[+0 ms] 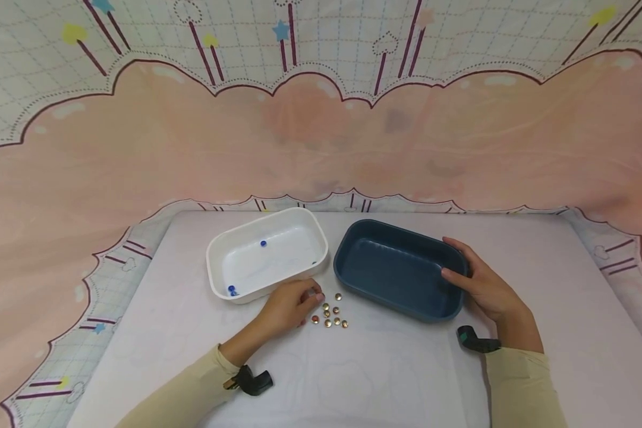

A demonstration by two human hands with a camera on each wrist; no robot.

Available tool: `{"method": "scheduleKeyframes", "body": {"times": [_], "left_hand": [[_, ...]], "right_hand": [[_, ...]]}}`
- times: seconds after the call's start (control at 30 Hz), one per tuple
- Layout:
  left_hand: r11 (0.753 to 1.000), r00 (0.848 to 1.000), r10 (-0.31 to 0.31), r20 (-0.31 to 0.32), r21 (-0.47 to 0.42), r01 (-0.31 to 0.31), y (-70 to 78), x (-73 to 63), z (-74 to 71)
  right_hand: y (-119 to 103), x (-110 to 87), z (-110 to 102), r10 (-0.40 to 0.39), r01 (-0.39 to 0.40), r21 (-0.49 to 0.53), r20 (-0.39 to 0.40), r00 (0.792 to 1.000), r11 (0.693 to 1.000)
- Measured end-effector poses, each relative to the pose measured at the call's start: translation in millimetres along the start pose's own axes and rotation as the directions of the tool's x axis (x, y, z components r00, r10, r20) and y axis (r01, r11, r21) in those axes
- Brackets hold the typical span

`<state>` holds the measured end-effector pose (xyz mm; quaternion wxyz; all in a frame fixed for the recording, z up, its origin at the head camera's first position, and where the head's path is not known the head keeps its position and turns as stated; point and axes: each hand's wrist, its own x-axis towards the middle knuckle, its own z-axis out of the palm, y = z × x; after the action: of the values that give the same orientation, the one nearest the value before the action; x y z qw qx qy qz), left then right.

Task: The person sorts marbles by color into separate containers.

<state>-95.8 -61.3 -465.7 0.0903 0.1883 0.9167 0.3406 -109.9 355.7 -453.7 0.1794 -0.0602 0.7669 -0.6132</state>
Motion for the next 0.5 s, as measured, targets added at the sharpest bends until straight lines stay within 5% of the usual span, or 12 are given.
{"method": "scheduleKeyframes", "body": {"times": [0.5], "left_hand": [[0.996,1.0,0.009,-0.011,-0.086,-0.01,8.1,-12.9,-6.2]], "right_hand": [[3,1.5,0,-0.005,0.005,-0.008,0.018,1.0,1.0]]}}
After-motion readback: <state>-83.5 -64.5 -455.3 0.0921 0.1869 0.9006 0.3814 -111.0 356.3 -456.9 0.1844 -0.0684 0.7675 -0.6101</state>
